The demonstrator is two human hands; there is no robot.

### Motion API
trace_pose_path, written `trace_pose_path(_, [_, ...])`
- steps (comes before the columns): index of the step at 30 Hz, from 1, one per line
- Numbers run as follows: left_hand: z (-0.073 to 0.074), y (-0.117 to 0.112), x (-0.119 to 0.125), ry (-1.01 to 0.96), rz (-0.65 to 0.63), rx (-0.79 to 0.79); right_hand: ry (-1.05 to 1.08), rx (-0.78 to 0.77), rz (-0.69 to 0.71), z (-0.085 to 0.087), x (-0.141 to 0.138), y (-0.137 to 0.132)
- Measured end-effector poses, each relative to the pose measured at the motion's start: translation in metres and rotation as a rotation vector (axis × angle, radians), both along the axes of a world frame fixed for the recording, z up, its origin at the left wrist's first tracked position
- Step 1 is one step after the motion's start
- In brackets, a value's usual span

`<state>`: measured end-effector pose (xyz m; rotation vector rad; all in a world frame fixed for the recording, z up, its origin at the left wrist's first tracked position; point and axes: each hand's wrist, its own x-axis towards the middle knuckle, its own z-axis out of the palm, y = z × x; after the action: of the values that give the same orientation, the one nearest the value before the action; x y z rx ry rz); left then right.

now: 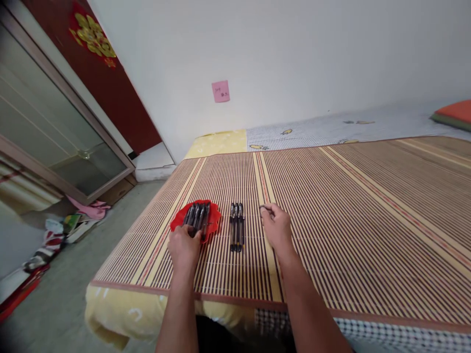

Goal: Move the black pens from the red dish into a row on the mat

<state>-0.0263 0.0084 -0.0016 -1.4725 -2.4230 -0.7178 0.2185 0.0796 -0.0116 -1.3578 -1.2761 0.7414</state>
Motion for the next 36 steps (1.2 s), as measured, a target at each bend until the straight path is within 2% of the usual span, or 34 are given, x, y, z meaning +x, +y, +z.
trace_pose_path(3, [0.009, -0.001, 0.003, -0.119, 0.012, 0.138, 0.028, -0.007, 0.024, 0.003, -0.001, -0.001])
trace_pose_path(5, [0.017, -0.003, 0.011, -0.332, -0.040, 0.242, 0.041, -0.019, 0.055, 0.009, -0.002, -0.003])
trace_pose_path(9, [0.028, -0.005, 0.041, -0.839, -0.322, 0.261, 0.180, -0.041, 0.217, 0.022, -0.003, -0.009])
trace_pose_path(12, [0.025, -0.004, 0.067, -0.992, -0.458, 0.223, 0.392, -0.066, 0.356, 0.027, -0.005, -0.009])
trace_pose_path(16, [0.017, 0.000, 0.090, -1.036, -0.611, 0.105, 0.528, -0.106, 0.390, 0.031, -0.004, -0.008])
trace_pose_path(20, [0.017, 0.000, 0.102, -1.097, -0.727, 0.047, 0.548, -0.133, 0.408, 0.035, -0.005, -0.013])
trace_pose_path(23, [0.019, 0.000, 0.109, -1.140, -0.760, 0.068, 0.500, -0.160, 0.527, 0.033, -0.010, -0.015])
trace_pose_path(25, [0.018, -0.001, 0.112, -1.144, -0.749, 0.078, 0.509, -0.165, 0.544, 0.030, -0.010, -0.014])
trace_pose_path(27, [0.015, -0.003, 0.113, -1.179, -0.748, 0.047, 0.587, -0.144, 0.420, 0.026, -0.003, -0.009])
trace_pose_path(30, [0.009, -0.004, 0.111, -1.238, -0.757, -0.023, 0.768, -0.073, 0.129, 0.019, 0.023, 0.000])
trace_pose_path(32, [0.007, -0.004, 0.109, -1.235, -0.746, -0.008, 0.861, -0.050, 0.076, 0.016, 0.040, 0.004])
trace_pose_path(34, [0.006, -0.003, 0.107, -1.195, -0.709, 0.042, 0.858, -0.088, 0.169, 0.014, 0.047, 0.004])
trace_pose_path(36, [0.006, -0.002, 0.107, -1.113, -0.649, 0.092, 0.746, -0.166, 0.333, 0.015, 0.040, 0.000])
